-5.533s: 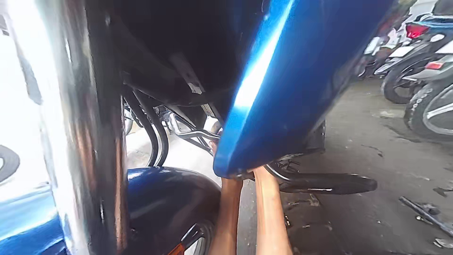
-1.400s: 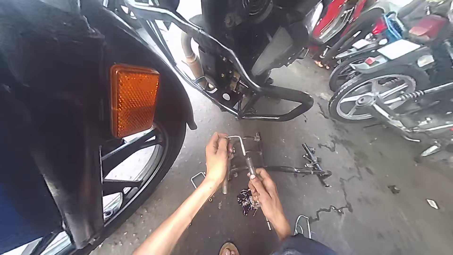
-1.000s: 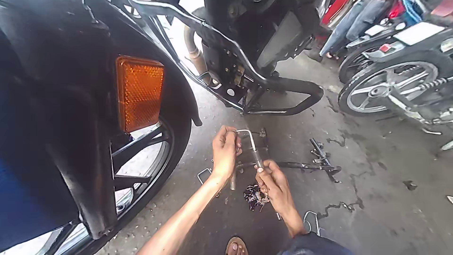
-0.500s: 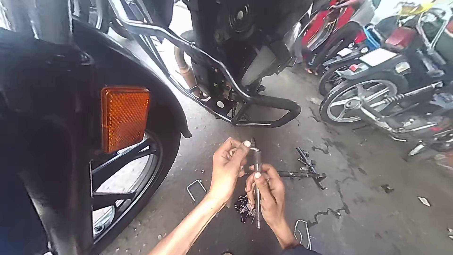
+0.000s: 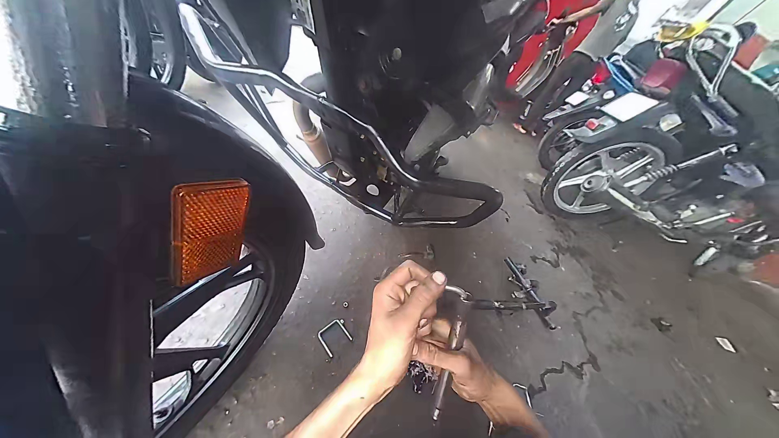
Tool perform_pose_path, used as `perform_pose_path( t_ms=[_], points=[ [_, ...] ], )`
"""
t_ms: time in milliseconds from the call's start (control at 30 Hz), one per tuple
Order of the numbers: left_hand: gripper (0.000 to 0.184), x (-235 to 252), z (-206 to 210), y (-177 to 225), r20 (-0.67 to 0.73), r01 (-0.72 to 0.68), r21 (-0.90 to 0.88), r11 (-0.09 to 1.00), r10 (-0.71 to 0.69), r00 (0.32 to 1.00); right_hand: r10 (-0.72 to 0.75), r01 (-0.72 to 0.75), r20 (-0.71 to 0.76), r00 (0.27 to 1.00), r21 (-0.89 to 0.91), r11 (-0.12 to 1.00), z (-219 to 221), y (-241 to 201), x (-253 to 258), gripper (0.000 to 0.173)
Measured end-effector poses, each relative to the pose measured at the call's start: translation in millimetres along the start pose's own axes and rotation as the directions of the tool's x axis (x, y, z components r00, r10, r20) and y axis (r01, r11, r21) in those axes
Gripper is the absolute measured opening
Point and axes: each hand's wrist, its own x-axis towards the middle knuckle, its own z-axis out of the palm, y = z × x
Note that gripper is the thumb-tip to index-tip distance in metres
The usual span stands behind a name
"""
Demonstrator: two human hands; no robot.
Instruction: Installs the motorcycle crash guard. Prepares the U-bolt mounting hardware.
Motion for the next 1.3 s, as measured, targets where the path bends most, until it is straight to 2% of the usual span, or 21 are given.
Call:
perform_pose_path(
  t_ms=[100,167,200,233,300,333,400,433,467,533,600,667,733,833,900,967,1067,1133,1233,1300],
  points=[
    [0.014,-1.7,4.7,3.4,0.042,0.003,-0.002,1.0,-0.003,0.999,-0.037,0.04,0.084,0.996,-0.038,0.998,-1.2,-9.1,-2.4,0.021],
    [0.016,0.3,3.4,7.9,0.094,-0.015,0.133,0.991,0.003,0.996,-0.045,0.05,0.066,0.997,-0.08,0.996,1.7,-11.4,-4.0,0.023],
    [0.022,2.2,1.8,11.9,0.124,-0.014,0.209,0.978,-0.012,0.992,-0.055,0.063,0.077,0.995,-0.096,0.993,2.2,-13.0,-3.1,0.022],
    [0.035,5.0,-1.0,16.9,0.169,0.014,0.247,0.969,-0.057,0.984,-0.065,0.075,0.1,0.993,-0.103,0.992,1.8,-14.8,-1.9,0.018],
    [0.066,12.7,-9.2,27.5,0.345,0.136,0.173,0.976,-0.189,0.919,-0.058,0.073,0.149,0.987,-0.101,0.992,1.8,-16.1,-1.5,0.014],
    [0.072,15.4,-12.0,32.1,0.449,0.187,0.14,0.972,-0.231,0.863,-0.047,0.064,0.17,0.984,-0.094,0.994,2.9,-15.4,-2.5,0.014],
    [0.065,16.9,-14.2,35.6,0.627,0.226,0.083,0.971,-0.227,0.745,-0.038,0.05,0.21,0.977,-0.055,0.997,7.1,-13.4,-4.5,0.017],
    [0.055,16.0,-12.9,33.7,0.674,0.224,0.05,0.973,-0.199,0.711,-0.043,0.053,0.226,0.973,-0.041,0.998,8.9,-12.5,-6.0,0.017],
    [0.041,13.7,-9.9,32.1,0.682,0.208,0.033,0.978,-0.174,0.711,-0.059,0.069,0.23,0.971,-0.039,0.997,10.0,-11.9,-7.7,0.017],
    [0.021,8.1,-2.9,31.7,0.635,0.172,0.031,0.985,-0.152,0.758,-0.083,0.095,0.208,0.975,-0.046,0.994,11.5,-13.3,-11.7,0.018],
    [0.017,6.4,0.0,33.2,0.598,0.158,0.06,0.986,-0.163,0.785,-0.082,0.085,0.236,0.968,-0.001,0.996,8.5,-15.0,-13.9,0.021],
    [0.016,6.4,1.6,33.7,0.587,0.162,0.067,0.984,-0.17,0.792,-0.054,0.025,0.35,0.935,0.089,0.996,2.0,-21.1,-13.4,0.029],
    [0.012,5.0,6.3,32.3,0.57,0.143,0.048,0.988,-0.145,0.809,-0.008,-0.041,0.423,0.906,0.108,0.993,-1.2,-27.6,-12.8,0.03],
    [0.01,-0.6,11.3,29.3,0.582,0.083,0.07,0.994,-0.109,0.806,0.044,-0.085,0.399,0.916,0.086,0.993,-1.2,-26.7,-18.4,0.024],
    [0.008,2.0,9.0,26.3,0.593,0.125,0.047,0.991,-0.129,0.795,0.072,-0.214,0.472,0.879,0.256,0.943,-2.7,-22.9,-18.2,0.027],
    [0.008,5.2,5.1,22.5,0.605,0.169,0.02,0.985,-0.147,0.783,0.105,-0.377,0.571,0.814,0.382,0.844,-4.0,-12.7,-17.3,0.042],
    [0.011,7.5,-0.5,19.6,0.601,0.148,0.02,0.989,-0.13,0.789,0.137,-0.491,0.66,0.739,0.389,0.779,-4.6,1.2,-15.6,0.068],
    [0.015,11.7,-2.8,13.7,0.62,0.121,0.021,0.992,-0.108,0.777,0.137,-0.474,0.665,0.734,0.358,0.804,-5.4,2.0,-16.8,0.063],
    [0.022,16.1,-7.6,8.1,0.615,0.143,0.001,0.99,-0.113,0.78,0.131,-0.36,0.543,0.83,0.342,0.868,-3.0,2.1,-17.2,0.031],
    [0.028,18.8,-10.9,7.7,0.603,0.17,-0.011,0.985,-0.129,0.787,0.108,-0.304,0.483,0.869,0.349,0.886,-2.0,6.9,-14.8,0.027]
  ],
)
